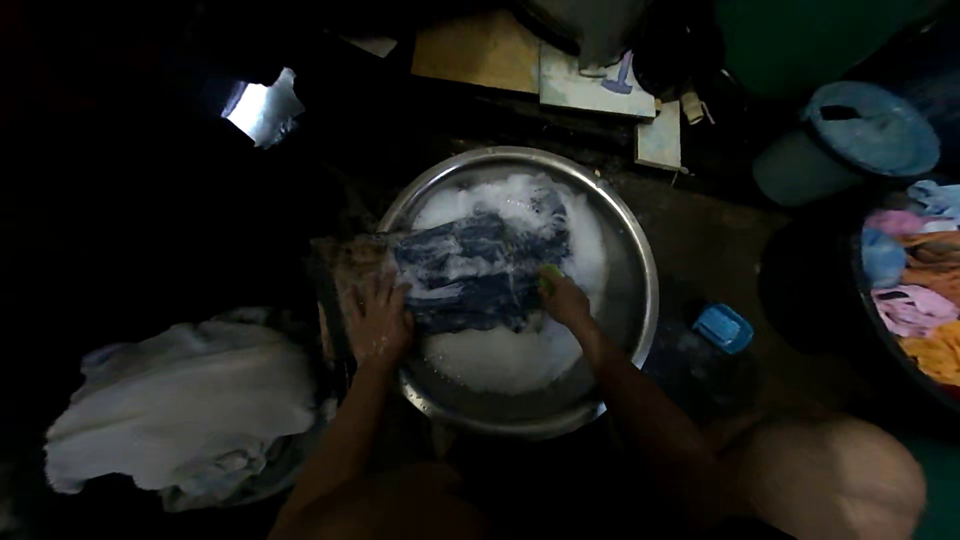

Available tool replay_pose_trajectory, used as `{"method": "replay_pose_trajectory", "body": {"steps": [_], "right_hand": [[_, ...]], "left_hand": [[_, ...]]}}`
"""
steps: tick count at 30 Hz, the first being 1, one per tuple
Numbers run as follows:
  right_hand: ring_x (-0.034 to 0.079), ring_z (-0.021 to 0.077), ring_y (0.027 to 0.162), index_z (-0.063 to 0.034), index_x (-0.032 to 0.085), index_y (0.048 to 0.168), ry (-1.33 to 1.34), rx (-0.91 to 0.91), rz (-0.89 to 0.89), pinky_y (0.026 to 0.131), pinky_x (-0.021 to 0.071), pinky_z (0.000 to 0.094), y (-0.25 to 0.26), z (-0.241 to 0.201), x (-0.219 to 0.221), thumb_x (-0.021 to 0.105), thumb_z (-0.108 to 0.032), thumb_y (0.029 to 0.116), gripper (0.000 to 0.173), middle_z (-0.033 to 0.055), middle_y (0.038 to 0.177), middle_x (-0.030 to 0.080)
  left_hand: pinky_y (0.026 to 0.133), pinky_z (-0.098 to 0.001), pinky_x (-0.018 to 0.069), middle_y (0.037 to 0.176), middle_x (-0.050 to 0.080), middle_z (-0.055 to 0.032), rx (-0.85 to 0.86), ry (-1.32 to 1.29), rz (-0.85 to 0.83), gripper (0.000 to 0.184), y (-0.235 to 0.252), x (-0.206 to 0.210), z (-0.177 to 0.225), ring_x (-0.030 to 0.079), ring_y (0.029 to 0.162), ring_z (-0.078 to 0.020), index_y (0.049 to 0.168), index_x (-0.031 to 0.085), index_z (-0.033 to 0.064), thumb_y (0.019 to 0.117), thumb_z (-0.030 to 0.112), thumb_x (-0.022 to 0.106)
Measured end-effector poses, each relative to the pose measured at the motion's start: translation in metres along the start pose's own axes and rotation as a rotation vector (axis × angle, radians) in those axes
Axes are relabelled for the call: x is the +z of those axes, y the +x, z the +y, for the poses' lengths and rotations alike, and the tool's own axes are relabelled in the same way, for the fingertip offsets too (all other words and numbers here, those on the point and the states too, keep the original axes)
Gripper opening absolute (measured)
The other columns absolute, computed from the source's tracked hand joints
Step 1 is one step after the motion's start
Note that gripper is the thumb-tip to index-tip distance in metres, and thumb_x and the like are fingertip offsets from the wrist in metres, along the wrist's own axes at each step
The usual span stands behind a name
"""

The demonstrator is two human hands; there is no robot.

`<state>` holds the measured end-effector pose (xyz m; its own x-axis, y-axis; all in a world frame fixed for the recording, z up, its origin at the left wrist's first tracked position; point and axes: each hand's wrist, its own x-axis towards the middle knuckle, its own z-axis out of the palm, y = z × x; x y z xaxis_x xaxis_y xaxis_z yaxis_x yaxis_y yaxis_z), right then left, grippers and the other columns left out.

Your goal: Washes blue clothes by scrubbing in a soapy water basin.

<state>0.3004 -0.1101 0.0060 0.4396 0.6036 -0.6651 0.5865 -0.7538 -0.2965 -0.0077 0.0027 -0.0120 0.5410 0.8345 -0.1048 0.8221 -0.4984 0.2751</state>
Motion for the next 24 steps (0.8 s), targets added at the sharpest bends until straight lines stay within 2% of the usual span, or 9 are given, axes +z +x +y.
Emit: {"method": "replay_pose_trajectory", "body": {"steps": [2, 4, 5, 9, 11, 14, 16, 19, 24], "right_hand": [[0.057, 0.0387, 0.130, -0.0219, 0.064, 0.139, -0.021, -0.088, -0.045, 0.107, 0.0449, 0.0588, -0.014, -0.013, 0.000, 0.053, -0.025, 0.1061, 0.035, 0.0212, 0.152, 0.049], [0.051, 0.0410, 0.135, -0.0179, 0.067, 0.136, -0.076, -0.143, -0.101, 0.112, 0.0372, 0.0641, -0.027, -0.016, 0.020, 0.060, -0.031, 0.1025, 0.037, 0.0233, 0.157, 0.040], [0.048, 0.0413, 0.138, -0.0160, 0.067, 0.136, -0.083, -0.155, -0.085, 0.113, 0.0348, 0.0640, -0.031, -0.015, 0.033, 0.062, -0.034, 0.1009, 0.039, 0.0236, 0.159, 0.038], [0.058, 0.0394, 0.126, -0.0075, 0.070, 0.124, 0.040, -0.117, -0.009, 0.106, 0.0438, 0.0577, -0.040, -0.006, 0.049, 0.068, -0.035, 0.0976, 0.038, 0.0249, 0.153, 0.044], [0.060, 0.0390, 0.122, -0.0052, 0.068, 0.125, 0.084, -0.077, 0.022, 0.104, 0.0469, 0.0557, -0.048, -0.005, 0.036, 0.066, -0.035, 0.0987, 0.039, 0.0248, 0.151, 0.045], [0.067, 0.0400, 0.109, -0.0025, 0.068, 0.123, 0.129, -0.063, 0.325, 0.093, 0.0561, 0.0520, -0.053, -0.005, 0.000, 0.065, -0.030, 0.0981, 0.037, 0.0283, 0.139, 0.054], [0.065, 0.0444, 0.111, -0.0024, 0.069, 0.122, 0.095, -0.100, 0.500, 0.094, 0.0532, 0.0558, -0.045, -0.004, -0.033, 0.067, -0.029, 0.0973, 0.036, 0.0311, 0.137, 0.054], [0.060, 0.0515, 0.114, -0.0049, 0.068, 0.124, -0.083, -0.178, 0.592, 0.094, 0.0501, 0.0649, -0.023, 0.000, -0.091, 0.066, -0.032, 0.0991, 0.037, 0.0325, 0.140, 0.051], [0.059, 0.0549, 0.114, -0.0035, 0.067, 0.125, -0.095, -0.215, 0.851, 0.092, 0.0488, 0.0686, -0.041, -0.019, -0.179, 0.066, -0.030, 0.1003, 0.037, 0.0345, 0.141, 0.049]], "left_hand": [[0.121, -0.0677, 0.0141, 0.156, 0.046, -0.0197, 0.003, -0.072, 0.079, 0.035, -0.005, 0.004, -0.004, 0.031, 0.150, -0.0466, 0.132, 0.065, 0.0057, 0.1000, 0.013, 0.052], [0.112, -0.0687, 0.0314, 0.142, 0.055, -0.0271, -0.068, -0.186, 0.155, 0.032, -0.012, 0.000, 0.001, 0.046, 0.136, -0.0516, 0.123, 0.069, 0.0024, 0.0987, 0.018, 0.054], [0.108, -0.0687, 0.0351, 0.136, 0.056, -0.0313, -0.133, -0.254, 0.146, 0.033, -0.015, -0.007, 0.008, 0.049, 0.130, -0.0537, 0.122, 0.068, -0.0015, 0.0985, 0.018, 0.056], [0.104, -0.0529, 0.0480, 0.129, 0.060, -0.0299, -0.310, -0.502, 0.036, 0.035, -0.025, -0.033, 0.038, 0.060, 0.121, -0.0408, 0.131, 0.058, -0.0076, 0.1023, 0.013, 0.055], [0.101, -0.0500, 0.0501, 0.132, 0.058, -0.0290, -0.348, -0.546, -0.066, 0.040, -0.023, -0.042, 0.043, 0.060, 0.119, -0.0378, 0.135, 0.052, -0.0074, 0.1002, 0.010, 0.059], [0.109, -0.0537, 0.0456, 0.147, 0.047, -0.0288, -0.285, -0.403, -0.381, 0.052, -0.005, -0.064, 0.047, 0.053, 0.132, -0.0404, 0.145, 0.046, -0.0034, 0.0990, 0.013, 0.063], [0.105, -0.0602, 0.0462, 0.140, 0.054, -0.0287, -0.194, -0.320, -0.507, 0.050, 0.016, -0.088, 0.061, 0.057, 0.127, -0.0432, 0.145, 0.047, -0.0006, 0.1005, 0.018, 0.063], [0.091, -0.0645, 0.0524, 0.124, 0.064, -0.0259, -0.067, -0.265, -0.420, 0.042, 0.060, -0.144, 0.092, 0.065, 0.110, -0.0440, 0.137, 0.054, 0.0022, 0.0980, 0.015, 0.065], [0.090, -0.0612, 0.0536, 0.128, 0.060, -0.0216, 0.174, -0.172, -0.111, 0.036, 0.114, -0.241, 0.146, 0.064, 0.112, -0.0409, 0.128, 0.059, 0.0055, 0.0931, 0.008, 0.067]]}}
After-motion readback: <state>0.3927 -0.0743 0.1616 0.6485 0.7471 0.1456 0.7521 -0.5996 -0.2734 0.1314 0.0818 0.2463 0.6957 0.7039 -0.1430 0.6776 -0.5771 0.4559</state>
